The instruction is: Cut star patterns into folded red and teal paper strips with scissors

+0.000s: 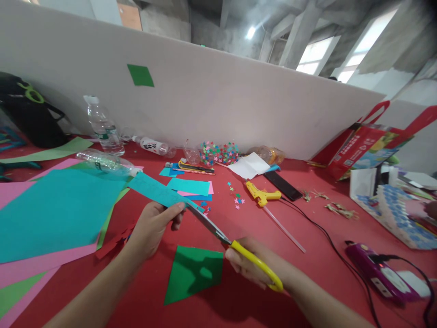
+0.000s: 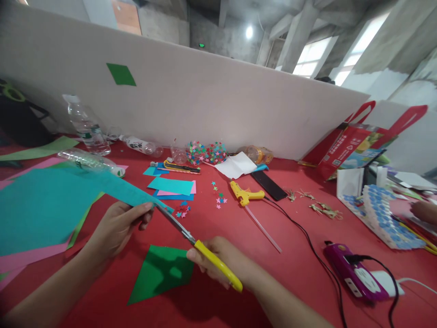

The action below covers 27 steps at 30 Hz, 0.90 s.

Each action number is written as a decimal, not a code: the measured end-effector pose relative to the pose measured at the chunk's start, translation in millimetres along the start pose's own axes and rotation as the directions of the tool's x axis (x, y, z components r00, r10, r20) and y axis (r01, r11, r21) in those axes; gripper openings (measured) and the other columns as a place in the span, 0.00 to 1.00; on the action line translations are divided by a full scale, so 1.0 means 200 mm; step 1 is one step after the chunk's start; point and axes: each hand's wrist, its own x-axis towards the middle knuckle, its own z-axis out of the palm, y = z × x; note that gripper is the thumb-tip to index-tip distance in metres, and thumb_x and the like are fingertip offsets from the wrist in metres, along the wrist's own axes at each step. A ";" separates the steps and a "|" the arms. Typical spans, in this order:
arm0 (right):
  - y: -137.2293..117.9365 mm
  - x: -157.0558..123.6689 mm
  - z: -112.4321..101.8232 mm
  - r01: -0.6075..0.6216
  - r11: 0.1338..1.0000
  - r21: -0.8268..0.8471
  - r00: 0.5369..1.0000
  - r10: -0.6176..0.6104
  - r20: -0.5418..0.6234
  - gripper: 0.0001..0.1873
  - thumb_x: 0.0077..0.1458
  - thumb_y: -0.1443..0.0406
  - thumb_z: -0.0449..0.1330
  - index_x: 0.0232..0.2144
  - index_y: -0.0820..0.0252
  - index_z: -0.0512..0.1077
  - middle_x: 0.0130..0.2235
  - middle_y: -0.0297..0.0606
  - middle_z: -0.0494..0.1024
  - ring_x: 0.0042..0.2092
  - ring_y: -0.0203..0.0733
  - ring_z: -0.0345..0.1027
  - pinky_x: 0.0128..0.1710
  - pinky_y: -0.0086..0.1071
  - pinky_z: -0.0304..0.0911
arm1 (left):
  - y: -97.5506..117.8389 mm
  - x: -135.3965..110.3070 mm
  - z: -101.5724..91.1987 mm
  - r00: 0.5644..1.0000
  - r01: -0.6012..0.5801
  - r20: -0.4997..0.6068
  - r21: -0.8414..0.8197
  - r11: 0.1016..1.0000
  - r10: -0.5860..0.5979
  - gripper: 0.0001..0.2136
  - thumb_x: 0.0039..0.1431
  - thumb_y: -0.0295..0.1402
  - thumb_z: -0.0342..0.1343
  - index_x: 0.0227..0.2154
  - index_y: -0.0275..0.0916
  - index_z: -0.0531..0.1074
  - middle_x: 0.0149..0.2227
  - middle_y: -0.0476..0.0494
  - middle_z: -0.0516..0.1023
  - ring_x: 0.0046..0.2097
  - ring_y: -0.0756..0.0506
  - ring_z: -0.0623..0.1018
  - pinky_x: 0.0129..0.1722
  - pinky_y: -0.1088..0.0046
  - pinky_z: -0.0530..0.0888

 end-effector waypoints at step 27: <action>0.03 0.02 -0.03 0.098 0.995 0.036 0.992 -0.100 0.082 0.26 0.58 0.46 0.51 0.22 0.60 0.63 0.10 0.22 0.56 0.11 0.27 0.51 0.11 0.20 0.46 | -0.10 0.02 0.00 0.993 0.002 -0.115 -0.179 0.984 -0.023 0.07 0.47 0.34 0.64 0.20 0.37 0.75 0.20 0.48 0.75 0.23 0.50 0.72 0.20 0.76 0.68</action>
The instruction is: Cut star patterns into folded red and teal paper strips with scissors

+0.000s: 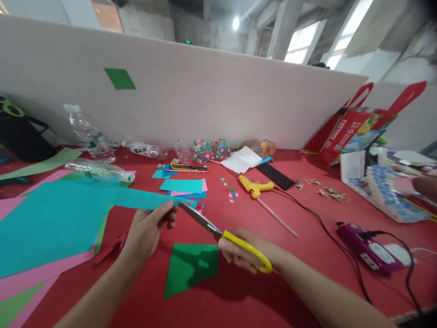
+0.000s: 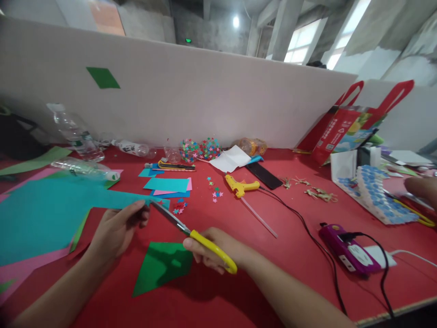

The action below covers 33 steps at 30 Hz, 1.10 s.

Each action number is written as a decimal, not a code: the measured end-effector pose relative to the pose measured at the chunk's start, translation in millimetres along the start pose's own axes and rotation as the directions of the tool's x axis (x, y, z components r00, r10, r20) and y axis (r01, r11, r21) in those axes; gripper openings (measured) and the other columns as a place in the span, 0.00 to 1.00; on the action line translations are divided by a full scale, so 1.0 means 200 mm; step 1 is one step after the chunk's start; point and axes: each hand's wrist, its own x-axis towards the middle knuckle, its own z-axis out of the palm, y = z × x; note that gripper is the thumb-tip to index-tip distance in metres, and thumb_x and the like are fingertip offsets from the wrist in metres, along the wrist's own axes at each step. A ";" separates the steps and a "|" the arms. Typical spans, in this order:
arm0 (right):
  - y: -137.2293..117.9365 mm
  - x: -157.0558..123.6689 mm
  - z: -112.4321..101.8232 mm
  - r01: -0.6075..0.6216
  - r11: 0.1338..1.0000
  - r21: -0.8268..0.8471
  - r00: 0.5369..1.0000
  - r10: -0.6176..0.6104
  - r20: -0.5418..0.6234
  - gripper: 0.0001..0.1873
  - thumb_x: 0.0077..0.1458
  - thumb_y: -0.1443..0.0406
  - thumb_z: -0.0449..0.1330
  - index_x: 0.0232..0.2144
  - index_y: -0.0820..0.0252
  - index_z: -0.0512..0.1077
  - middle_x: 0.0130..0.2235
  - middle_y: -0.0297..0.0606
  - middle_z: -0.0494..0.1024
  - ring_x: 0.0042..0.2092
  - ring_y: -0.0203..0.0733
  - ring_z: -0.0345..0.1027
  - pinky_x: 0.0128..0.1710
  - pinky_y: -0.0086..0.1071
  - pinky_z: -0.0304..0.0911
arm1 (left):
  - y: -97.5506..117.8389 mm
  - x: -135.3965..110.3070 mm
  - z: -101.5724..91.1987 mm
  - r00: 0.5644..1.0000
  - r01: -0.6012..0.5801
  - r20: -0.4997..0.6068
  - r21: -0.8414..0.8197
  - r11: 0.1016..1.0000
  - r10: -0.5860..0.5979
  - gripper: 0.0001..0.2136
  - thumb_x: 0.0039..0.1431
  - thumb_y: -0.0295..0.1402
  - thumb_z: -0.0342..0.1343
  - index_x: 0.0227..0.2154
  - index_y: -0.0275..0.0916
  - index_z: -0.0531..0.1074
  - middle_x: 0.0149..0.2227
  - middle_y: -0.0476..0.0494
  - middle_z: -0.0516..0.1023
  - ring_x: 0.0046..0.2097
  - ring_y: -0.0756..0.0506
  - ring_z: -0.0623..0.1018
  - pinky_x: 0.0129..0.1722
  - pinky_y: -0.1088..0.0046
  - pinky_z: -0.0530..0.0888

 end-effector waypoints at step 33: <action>-0.02 0.05 0.22 -0.125 0.987 0.097 0.980 0.138 -0.143 0.25 0.62 0.49 0.46 0.23 0.60 0.65 0.11 0.23 0.55 0.11 0.30 0.50 0.11 0.23 0.48 | -0.01 -0.13 0.13 0.996 -0.020 -0.083 -0.050 0.999 0.016 0.09 0.51 0.38 0.61 0.22 0.38 0.75 0.23 0.49 0.75 0.27 0.49 0.72 0.27 0.73 0.71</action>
